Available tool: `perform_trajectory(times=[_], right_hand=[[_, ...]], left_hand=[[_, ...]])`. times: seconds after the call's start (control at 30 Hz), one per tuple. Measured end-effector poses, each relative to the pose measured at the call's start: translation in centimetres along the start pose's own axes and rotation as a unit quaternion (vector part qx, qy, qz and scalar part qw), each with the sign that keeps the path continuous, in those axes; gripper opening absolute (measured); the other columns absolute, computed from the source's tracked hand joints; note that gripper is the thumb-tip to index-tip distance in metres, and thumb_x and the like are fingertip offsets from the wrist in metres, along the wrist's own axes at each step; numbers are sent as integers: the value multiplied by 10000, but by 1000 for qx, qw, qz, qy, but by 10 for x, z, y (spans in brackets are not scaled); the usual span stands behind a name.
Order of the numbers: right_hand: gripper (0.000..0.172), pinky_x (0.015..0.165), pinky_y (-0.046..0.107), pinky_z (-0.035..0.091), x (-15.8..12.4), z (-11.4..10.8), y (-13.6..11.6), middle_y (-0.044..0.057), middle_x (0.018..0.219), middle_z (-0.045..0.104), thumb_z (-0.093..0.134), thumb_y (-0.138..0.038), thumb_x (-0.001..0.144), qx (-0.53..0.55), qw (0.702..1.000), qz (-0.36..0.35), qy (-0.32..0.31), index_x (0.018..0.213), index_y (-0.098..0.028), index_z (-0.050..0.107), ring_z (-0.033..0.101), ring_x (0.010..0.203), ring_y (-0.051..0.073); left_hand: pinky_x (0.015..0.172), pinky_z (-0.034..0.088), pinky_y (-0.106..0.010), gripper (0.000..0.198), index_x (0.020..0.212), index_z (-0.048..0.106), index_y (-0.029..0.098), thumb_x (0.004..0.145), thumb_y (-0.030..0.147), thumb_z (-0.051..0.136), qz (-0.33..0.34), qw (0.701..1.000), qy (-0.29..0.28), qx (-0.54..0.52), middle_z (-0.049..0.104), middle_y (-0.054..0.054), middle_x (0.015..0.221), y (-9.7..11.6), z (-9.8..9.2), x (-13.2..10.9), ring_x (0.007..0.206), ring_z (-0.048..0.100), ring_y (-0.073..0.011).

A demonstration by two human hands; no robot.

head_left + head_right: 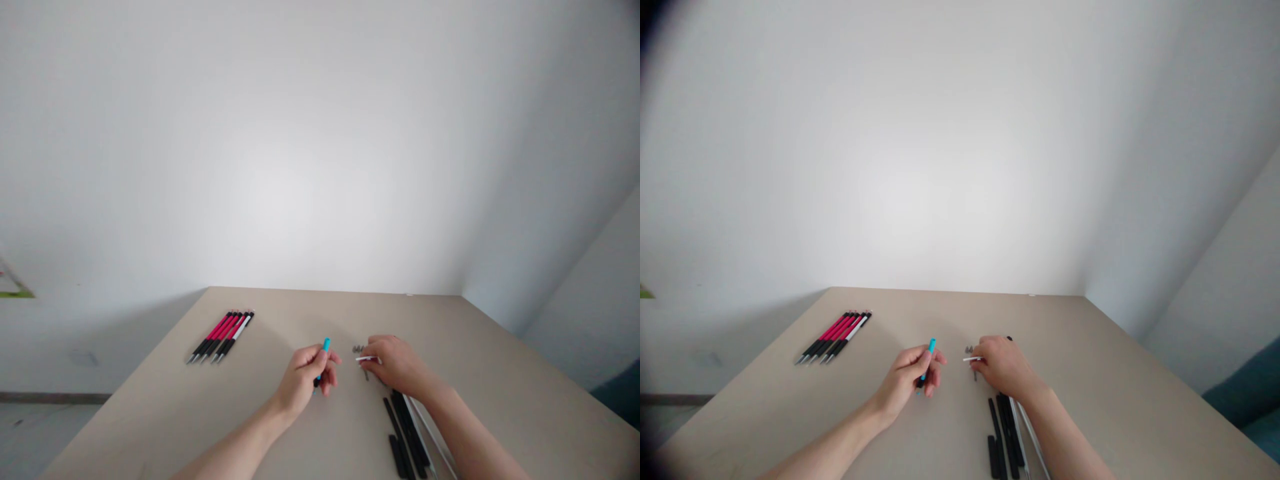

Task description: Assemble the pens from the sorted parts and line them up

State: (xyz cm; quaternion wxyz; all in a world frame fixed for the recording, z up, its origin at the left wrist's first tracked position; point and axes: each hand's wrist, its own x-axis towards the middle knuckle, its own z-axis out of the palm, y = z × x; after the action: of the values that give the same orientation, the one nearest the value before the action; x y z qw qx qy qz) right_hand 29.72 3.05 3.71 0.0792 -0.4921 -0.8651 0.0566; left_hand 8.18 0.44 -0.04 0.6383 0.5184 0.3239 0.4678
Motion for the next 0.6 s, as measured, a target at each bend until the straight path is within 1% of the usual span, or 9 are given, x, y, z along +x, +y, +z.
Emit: perform_trajectory(times=[0.13, 0.23, 0.4, 0.5, 0.6], right_hand=[[146, 626, 242, 374, 1, 1, -4, 28, 752, 677, 579, -175, 789, -10, 1000, -1, 0, 728, -209, 707, 613, 722, 173], [165, 621, 236, 368, 3, 2, -9, 31, 735, 676, 550, -132, 759, -18, 1000, 1, 4, 691, -193, 687, 608, 701, 163], [166, 587, 228, 355, 6, 4, -14, 34, 733, 679, 528, -111, 721, -17, 1000, 12, 13, 694, -185, 674, 608, 669, 158], [156, 602, 216, 370, 6, 2, -18, 13, 761, 675, 531, -105, 724, 42, 997, -9, 66, 768, -189, 655, 601, 673, 142], [100, 585, 203, 377, 3, -1, -25, -10, 695, 653, 542, -149, 776, 103, 986, -13, 132, 805, -192, 627, 578, 607, 118]], left_hand=[[424, 231, -210, 556, 868, 606, 66, 736, 606, 609, -28, 999, -1, -19, 532, 7, 531, -2, -1, 1, 397, 348, -51], [425, 174, -203, 552, 914, 613, 60, 731, 580, 626, -47, 999, -5, -21, 519, 15, 531, 0, -2, 0, 399, 290, -34], [417, 175, -194, 541, 1079, 576, 100, 753, 530, 619, -49, 999, -2, -5, 512, 33, 550, 8, 0, -3, 413, 270, -40], [389, 150, -195, 514, 1112, 555, 123, 772, 505, 599, -48, 999, -4, 14, 486, 54, 548, 10, 1, -3, 389, 228, -39], [387, 129, -202, 440, 1063, 579, 126, 805, 482, 565, -50, 997, -28, 51, 456, 67, 546, 9, 2, -4, 373, 206, -33]])
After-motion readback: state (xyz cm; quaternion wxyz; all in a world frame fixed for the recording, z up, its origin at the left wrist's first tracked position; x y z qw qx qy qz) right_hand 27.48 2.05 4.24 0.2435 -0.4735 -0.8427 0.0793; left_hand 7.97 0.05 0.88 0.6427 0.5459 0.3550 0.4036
